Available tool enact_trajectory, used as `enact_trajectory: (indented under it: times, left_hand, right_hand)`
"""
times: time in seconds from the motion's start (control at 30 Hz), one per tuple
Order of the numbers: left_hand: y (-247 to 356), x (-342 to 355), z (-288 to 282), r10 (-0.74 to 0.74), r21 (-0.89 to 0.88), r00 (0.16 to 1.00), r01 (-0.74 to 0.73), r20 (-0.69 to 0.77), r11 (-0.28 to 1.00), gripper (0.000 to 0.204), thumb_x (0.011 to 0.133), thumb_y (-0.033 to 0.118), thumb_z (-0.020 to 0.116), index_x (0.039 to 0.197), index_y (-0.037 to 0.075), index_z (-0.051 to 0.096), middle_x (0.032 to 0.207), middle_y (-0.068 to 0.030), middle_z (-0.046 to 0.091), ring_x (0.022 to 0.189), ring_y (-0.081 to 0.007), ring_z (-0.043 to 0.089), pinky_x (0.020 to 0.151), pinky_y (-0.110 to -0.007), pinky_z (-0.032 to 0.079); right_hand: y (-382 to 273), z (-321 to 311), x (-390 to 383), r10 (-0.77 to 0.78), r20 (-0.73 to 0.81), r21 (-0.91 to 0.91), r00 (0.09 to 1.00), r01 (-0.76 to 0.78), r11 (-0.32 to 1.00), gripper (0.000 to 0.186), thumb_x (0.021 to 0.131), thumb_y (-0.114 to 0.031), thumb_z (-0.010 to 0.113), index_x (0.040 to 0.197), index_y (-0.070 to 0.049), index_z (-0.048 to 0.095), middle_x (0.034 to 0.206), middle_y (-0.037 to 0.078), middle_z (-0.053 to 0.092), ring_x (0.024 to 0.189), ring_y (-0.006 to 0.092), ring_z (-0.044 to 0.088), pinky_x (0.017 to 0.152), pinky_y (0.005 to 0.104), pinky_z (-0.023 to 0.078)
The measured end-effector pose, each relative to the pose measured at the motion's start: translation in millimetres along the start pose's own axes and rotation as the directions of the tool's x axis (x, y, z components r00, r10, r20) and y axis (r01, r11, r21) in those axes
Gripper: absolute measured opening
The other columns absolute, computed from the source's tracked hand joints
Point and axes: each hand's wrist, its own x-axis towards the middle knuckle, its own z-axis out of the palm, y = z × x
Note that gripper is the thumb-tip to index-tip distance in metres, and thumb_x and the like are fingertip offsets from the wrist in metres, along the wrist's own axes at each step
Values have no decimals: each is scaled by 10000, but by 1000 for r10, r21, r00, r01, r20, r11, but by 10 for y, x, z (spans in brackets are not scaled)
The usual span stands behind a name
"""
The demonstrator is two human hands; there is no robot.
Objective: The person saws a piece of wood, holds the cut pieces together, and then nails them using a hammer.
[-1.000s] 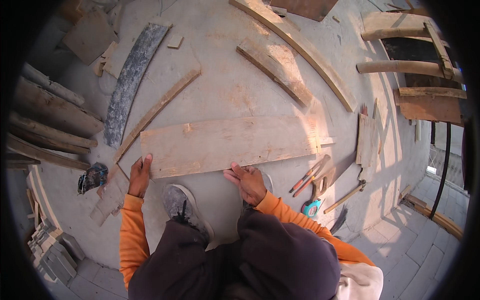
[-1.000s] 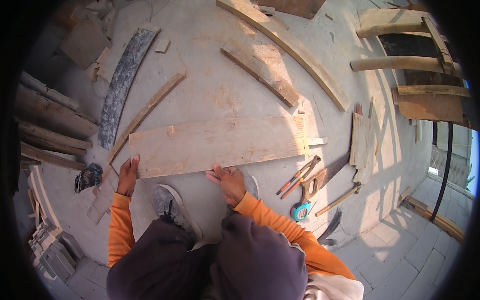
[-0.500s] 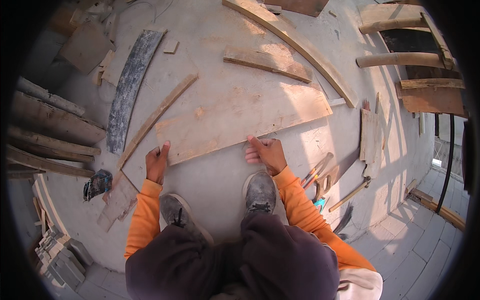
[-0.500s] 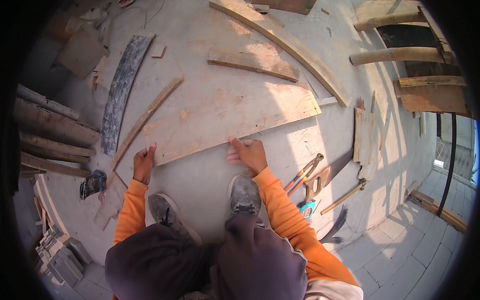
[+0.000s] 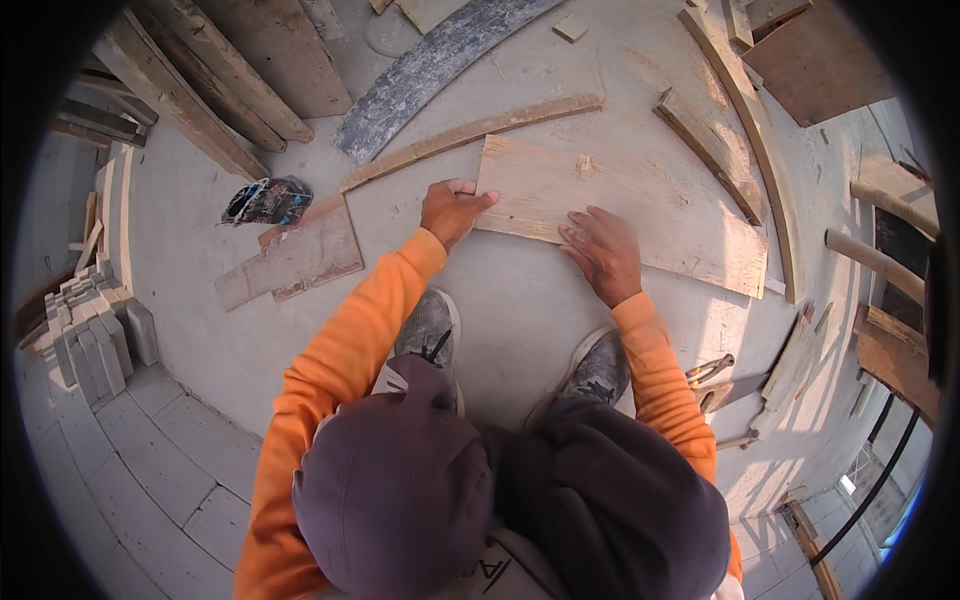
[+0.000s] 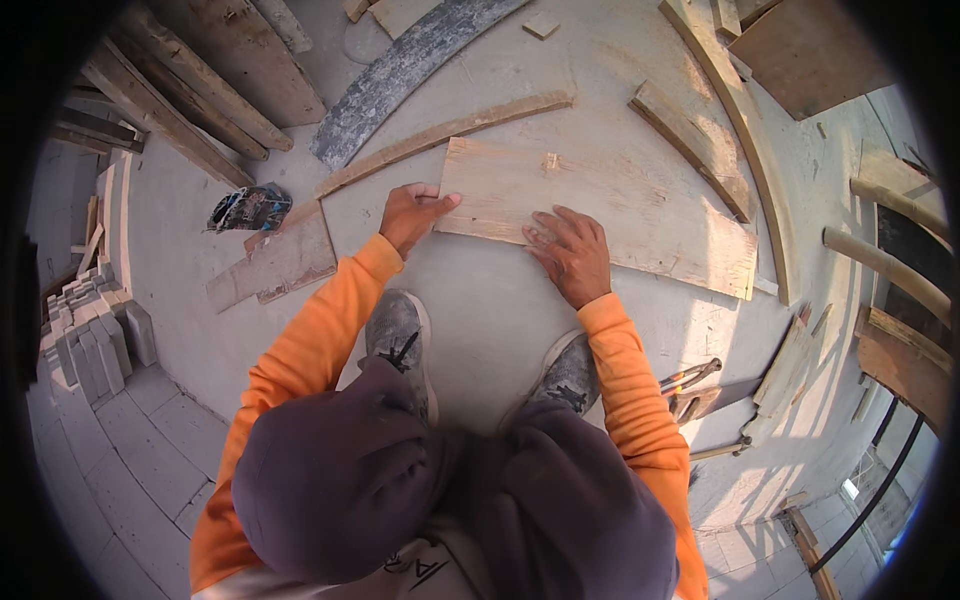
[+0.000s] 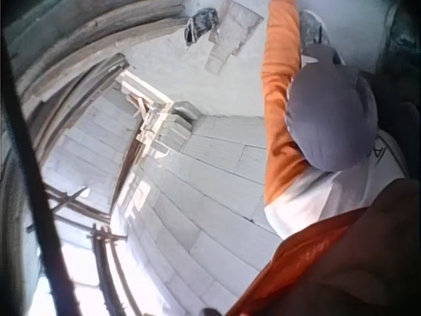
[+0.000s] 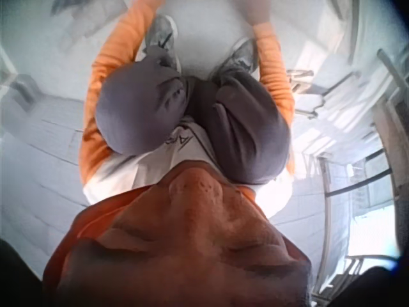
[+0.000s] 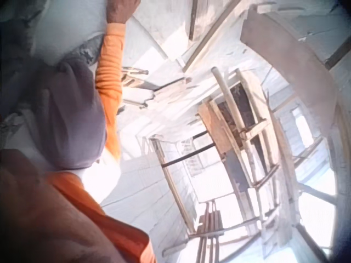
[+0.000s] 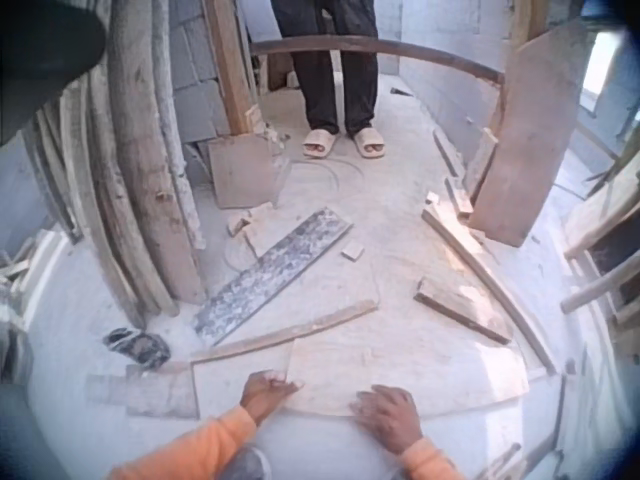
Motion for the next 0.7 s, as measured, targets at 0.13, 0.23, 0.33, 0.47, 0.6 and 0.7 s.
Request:
enact_trajectory:
  times: [0.13,0.23,0.33,0.47,0.6,0.7]
  left_hand:
    - [-241,75,-47,37,62,999,-35,-36,997,456,814,241,871,1088,-86,709,939,-108,724,776,-145,654,676,-280,528]
    - [-297,82,14,72,205,993,-51,-94,977,417,809,219,866,1088,-61,729,944,-122,735,808,-179,677,732,-303,545]
    - [-274,96,14,97,208,992,-77,-85,975,418,803,227,867,1082,-55,738,958,-141,748,824,-203,694,765,-322,554]
    - [-269,127,1,142,196,985,-121,-99,973,441,794,272,871,1067,-50,745,948,-152,757,834,-210,707,786,-331,556]
    - [-254,162,-40,179,202,983,-167,-46,965,435,809,297,855,1056,-44,749,915,-145,755,817,-203,702,790,-335,556]
    - [-293,207,-57,197,186,980,-193,-5,963,418,828,295,837,1060,-40,747,885,-135,746,810,-190,691,791,-335,554]
  right_hand:
    - [-4,87,-14,-17,4,-39,1000,17,999,335,816,-249,812,1149,-249,776,1293,-43,672,1243,250,567,1025,410,417]
    - [19,127,-45,-33,22,-55,999,34,998,349,804,-244,825,1149,-246,775,1290,-52,673,1242,241,566,1022,408,416]
    - [49,163,-53,-24,8,-94,1000,25,995,376,789,-240,840,1159,-252,771,1287,-48,675,1241,236,568,1023,412,415]
    - [57,172,-23,-22,16,-69,1000,23,997,390,781,-237,849,1162,-238,767,1287,-36,677,1236,238,574,1015,414,413]
    - [52,174,2,-68,7,-106,998,68,992,365,788,-225,849,1143,-214,762,1290,-27,678,1220,242,587,1002,411,414]
    - [44,177,19,-92,14,-139,996,93,986,364,794,-215,848,1145,-210,751,1286,-23,678,1208,243,595,993,409,417]
